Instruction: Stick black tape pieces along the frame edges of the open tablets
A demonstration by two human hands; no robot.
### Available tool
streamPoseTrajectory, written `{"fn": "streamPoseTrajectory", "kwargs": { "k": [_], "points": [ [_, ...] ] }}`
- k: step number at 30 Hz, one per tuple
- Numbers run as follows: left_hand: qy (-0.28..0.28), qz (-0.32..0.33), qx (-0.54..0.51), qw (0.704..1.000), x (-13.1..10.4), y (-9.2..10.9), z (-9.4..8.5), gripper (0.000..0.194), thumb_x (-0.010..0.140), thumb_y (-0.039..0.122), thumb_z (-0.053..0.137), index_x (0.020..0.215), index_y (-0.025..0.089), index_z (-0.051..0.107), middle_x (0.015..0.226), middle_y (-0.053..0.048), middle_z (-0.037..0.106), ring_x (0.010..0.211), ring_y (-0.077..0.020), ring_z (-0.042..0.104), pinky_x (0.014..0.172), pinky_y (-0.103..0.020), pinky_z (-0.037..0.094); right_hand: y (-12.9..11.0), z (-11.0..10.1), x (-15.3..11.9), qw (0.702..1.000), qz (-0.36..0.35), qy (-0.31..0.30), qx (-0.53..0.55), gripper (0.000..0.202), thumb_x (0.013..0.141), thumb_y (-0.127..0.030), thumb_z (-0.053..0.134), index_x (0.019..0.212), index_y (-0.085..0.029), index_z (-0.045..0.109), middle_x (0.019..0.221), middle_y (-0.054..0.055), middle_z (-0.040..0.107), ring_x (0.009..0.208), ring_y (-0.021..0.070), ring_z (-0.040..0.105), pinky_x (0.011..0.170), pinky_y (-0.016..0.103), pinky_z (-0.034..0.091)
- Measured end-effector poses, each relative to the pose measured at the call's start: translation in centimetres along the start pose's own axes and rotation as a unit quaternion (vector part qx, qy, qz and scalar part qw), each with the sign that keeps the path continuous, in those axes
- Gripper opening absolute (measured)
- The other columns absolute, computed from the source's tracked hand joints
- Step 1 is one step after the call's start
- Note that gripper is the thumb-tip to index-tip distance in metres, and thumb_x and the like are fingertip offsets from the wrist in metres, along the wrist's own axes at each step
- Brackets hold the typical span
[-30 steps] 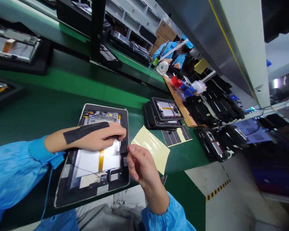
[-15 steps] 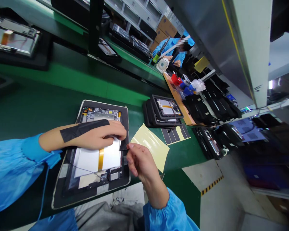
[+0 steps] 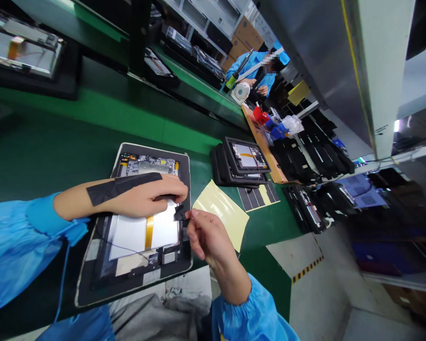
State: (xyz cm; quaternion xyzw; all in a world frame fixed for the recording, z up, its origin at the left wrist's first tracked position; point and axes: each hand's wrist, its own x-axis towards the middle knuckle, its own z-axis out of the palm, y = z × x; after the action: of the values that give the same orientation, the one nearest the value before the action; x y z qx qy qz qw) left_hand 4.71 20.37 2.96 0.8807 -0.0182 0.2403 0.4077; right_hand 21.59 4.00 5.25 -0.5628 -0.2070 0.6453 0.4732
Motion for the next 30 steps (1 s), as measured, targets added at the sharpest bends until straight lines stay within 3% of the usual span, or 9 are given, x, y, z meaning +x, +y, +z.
{"fn": "streamPoseTrajectory", "kwargs": {
  "k": [5,13,21,30],
  "points": [
    [-0.011,0.018,-0.012,1.0,0.2,0.1,-0.2,0.021,0.087,0.009,0.047,0.089,0.019,0.064,0.093,-0.005,0.07,0.091,-0.0232,0.062,0.087,-0.033,0.048,0.0,0.3,-0.4,1.0,-0.001,0.023,-0.001,0.064,0.066,-0.071,0.092,0.088,-0.017,0.064,0.046,-0.01,0.057,0.025,0.0058,0.04,0.027,0.017,0.021],
    [-0.047,0.002,-0.008,0.999,0.0,0.3,-0.8,0.04,0.083,0.005,0.051,0.095,0.025,0.084,0.1,-0.005,0.072,0.098,-0.023,0.067,0.092,-0.031,0.05,0.2,0.4,-0.7,0.999,-0.003,0.032,0.0,0.061,0.069,-0.069,0.09,0.087,-0.017,0.065,0.047,-0.009,0.059,0.026,0.0074,0.046,0.027,0.016,0.025],
    [-0.051,-0.002,0.013,0.999,-0.2,0.0,-0.7,0.037,0.09,0.01,0.051,0.094,0.027,0.084,0.107,-0.006,0.073,0.103,-0.025,0.067,0.095,-0.033,0.051,0.5,-0.1,-1.0,1.0,0.006,0.027,-0.004,0.058,0.071,-0.065,0.09,0.092,-0.016,0.067,0.05,-0.008,0.061,0.029,0.0081,0.048,0.029,0.017,0.031],
    [-0.083,0.041,0.085,0.992,-0.5,1.1,-1.0,0.038,0.092,0.007,0.048,0.098,0.027,0.08,0.107,-0.006,0.07,0.099,-0.0252,0.066,0.087,-0.035,0.049,0.3,-0.7,-1.5,0.999,0.031,-0.002,0.031,0.055,0.077,-0.06,0.088,0.1,-0.012,0.074,0.052,-0.008,0.06,0.031,0.0081,0.049,0.029,0.018,0.031]
  ]
}}
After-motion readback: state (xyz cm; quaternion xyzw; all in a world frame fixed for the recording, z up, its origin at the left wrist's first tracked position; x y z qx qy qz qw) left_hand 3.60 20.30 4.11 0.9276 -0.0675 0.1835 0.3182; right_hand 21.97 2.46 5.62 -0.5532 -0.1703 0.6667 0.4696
